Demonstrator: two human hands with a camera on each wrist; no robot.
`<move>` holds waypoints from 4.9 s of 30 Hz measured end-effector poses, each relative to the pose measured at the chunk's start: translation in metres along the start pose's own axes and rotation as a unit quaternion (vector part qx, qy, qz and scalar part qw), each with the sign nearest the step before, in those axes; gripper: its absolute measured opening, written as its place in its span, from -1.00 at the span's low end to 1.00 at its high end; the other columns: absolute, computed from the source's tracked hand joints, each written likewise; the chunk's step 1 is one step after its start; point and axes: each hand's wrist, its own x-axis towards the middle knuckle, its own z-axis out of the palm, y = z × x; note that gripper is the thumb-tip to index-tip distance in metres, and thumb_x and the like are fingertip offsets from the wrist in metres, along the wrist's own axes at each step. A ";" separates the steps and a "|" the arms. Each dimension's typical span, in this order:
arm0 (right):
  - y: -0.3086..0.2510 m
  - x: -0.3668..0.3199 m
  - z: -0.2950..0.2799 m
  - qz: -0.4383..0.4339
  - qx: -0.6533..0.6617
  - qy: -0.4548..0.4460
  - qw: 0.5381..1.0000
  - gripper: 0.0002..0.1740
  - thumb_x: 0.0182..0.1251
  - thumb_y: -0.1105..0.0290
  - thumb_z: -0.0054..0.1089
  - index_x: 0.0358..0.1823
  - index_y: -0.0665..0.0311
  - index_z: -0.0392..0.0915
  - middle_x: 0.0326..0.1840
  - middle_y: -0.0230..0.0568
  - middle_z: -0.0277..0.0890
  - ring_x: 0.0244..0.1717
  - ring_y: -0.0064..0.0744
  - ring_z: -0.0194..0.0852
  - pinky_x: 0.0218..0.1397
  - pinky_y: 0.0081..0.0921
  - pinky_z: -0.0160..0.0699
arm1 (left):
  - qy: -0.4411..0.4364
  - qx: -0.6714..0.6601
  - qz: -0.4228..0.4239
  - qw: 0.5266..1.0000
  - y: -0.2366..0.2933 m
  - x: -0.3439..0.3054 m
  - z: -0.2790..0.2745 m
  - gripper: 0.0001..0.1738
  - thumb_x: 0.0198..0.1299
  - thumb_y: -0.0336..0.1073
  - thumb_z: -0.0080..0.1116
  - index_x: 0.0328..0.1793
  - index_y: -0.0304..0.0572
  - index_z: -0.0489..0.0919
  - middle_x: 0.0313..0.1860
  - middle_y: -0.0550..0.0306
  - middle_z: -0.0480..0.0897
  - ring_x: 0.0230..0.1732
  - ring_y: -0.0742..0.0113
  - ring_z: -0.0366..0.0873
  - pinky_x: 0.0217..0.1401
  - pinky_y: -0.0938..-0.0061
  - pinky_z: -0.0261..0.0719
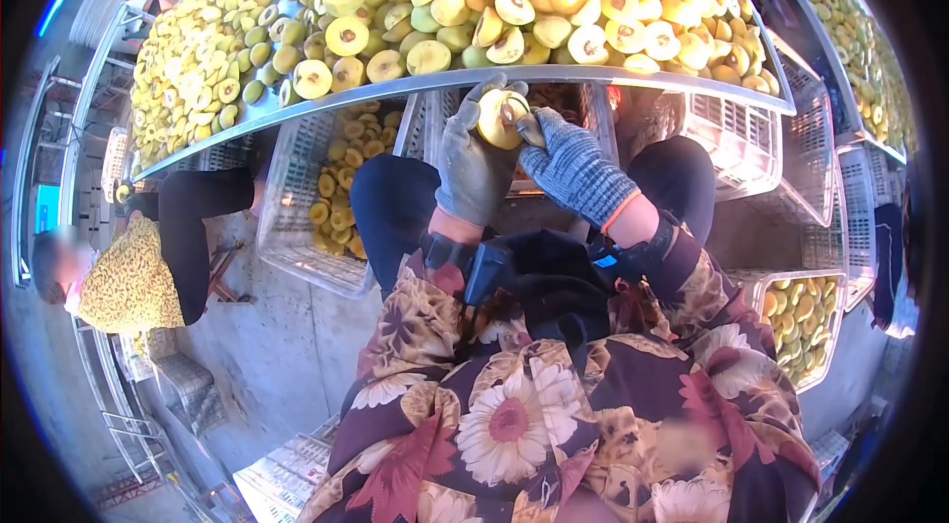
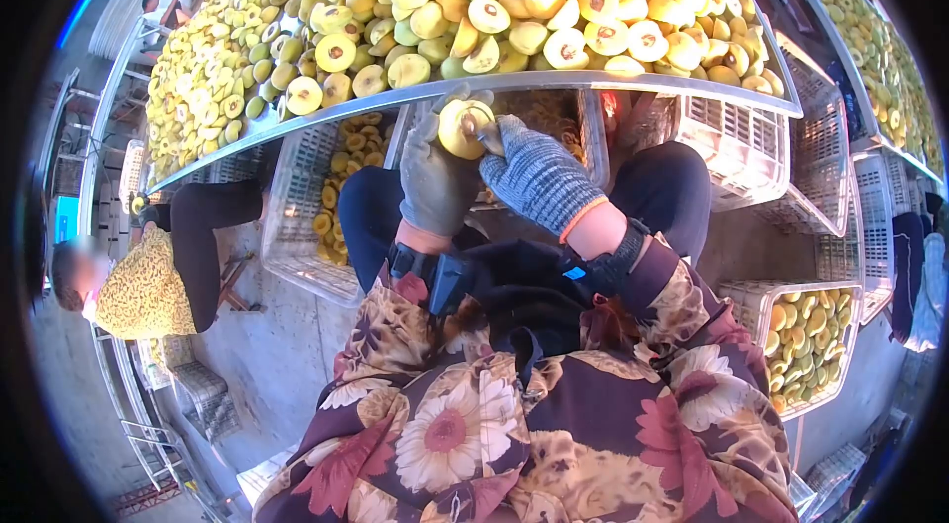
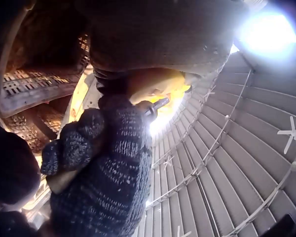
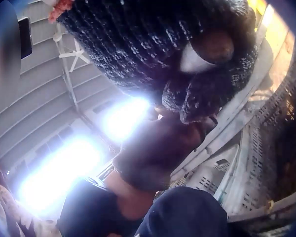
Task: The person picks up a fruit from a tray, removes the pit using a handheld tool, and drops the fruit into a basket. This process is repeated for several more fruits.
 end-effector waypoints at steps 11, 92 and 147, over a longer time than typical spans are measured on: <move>0.001 -0.001 0.020 0.027 0.011 -0.047 0.998 -0.54 0.22 0.21 0.15 0.03 0.36 0.32 -0.23 0.28 0.54 -0.12 0.24 0.53 -0.06 -0.05 0.51 | 0.094 -0.212 -0.060 0.971 -0.054 -0.003 0.003 -0.67 0.29 -0.29 0.09 0.08 -0.37 0.48 -0.13 0.00 0.68 -0.14 0.35 0.62 0.00 0.45 0.57; 0.155 0.102 0.053 -0.017 -0.366 -0.182 0.913 -0.63 0.21 0.28 0.10 0.07 0.12 0.55 0.03 -0.03 0.57 0.03 -0.01 0.55 0.06 -0.17 0.55 | 0.380 -0.044 -0.290 0.877 -0.056 -0.028 -0.221 -0.47 0.35 0.12 -0.01 0.15 -0.18 0.47 0.01 0.12 0.55 0.01 0.36 0.45 0.11 0.40 0.39; -0.030 -0.010 -0.009 0.103 0.460 -0.080 0.878 -0.73 0.24 0.19 0.30 -0.17 0.19 0.56 -0.65 -0.55 0.40 -0.75 -0.75 0.23 -0.73 -0.72 0.15 | 0.065 -0.328 -0.287 0.897 0.011 -0.034 -0.032 -0.48 0.36 0.19 -0.10 -0.08 -0.16 0.50 -0.32 0.19 0.58 -0.45 0.42 0.51 -0.39 0.52 0.49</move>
